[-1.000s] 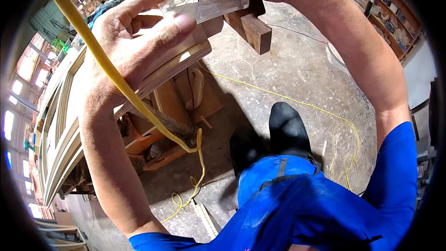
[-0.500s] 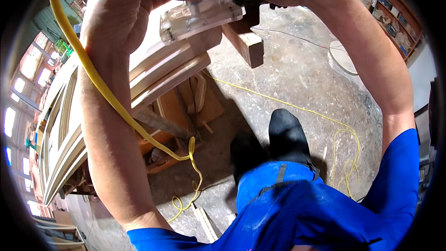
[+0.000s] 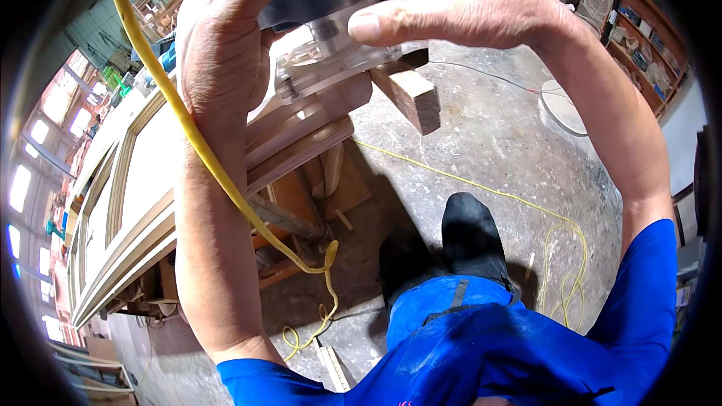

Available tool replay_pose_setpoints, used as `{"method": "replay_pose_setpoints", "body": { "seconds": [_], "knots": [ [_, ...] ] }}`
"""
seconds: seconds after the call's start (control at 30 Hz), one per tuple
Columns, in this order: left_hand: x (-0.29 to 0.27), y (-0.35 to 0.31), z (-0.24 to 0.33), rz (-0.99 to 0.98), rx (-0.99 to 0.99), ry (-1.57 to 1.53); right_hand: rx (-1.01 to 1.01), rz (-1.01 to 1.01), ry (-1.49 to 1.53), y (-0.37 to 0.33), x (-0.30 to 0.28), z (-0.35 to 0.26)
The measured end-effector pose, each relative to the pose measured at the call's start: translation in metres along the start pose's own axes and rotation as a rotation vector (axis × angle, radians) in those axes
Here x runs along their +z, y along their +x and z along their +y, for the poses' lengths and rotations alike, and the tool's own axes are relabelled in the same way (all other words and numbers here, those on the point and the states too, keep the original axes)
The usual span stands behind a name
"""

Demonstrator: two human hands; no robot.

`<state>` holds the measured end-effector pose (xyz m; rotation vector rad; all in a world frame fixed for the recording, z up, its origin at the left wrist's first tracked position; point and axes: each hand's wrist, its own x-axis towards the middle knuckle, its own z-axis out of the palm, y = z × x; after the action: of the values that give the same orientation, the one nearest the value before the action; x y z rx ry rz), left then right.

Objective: The person prepares a handheld router and uses it to shape the edges of a wooden cabinet door frame on a workbench.

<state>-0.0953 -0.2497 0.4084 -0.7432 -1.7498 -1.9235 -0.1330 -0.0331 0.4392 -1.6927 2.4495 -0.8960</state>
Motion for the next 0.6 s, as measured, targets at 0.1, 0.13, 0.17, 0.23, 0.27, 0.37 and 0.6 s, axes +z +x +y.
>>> {"method": "replay_pose_setpoints", "body": {
  "seconds": [0.1, 0.13, 0.17, 0.23, 0.27, 0.37, 0.6],
  "knots": [
    [0.007, -0.002, 0.003, -0.058, 0.064, -0.026, 0.174, -0.084, -0.035, 0.007, -0.022, -0.013],
    [0.009, -0.001, 0.003, -0.064, 0.087, -0.028, 0.203, -0.051, -0.111, 0.005, -0.020, -0.018],
    [0.009, -0.001, 0.004, -0.045, 0.077, -0.014, 0.216, -0.022, -0.151, 0.007, -0.011, -0.020],
    [0.011, -0.004, 0.004, -0.032, 0.088, 0.067, 0.118, 0.023, 0.002, 0.011, 0.002, -0.008],
    [0.012, -0.005, 0.009, -0.022, 0.103, 0.126, 0.055, 0.101, 0.065, 0.013, 0.011, -0.007],
    [0.010, -0.002, 0.016, -0.108, 0.137, 0.106, -0.045, 0.168, 0.230, 0.011, 0.014, -0.007],
    [0.003, -0.007, 0.000, -0.188, 0.255, 0.110, -0.096, 0.314, -0.041, -0.002, 0.042, -0.005]
  ]
}}
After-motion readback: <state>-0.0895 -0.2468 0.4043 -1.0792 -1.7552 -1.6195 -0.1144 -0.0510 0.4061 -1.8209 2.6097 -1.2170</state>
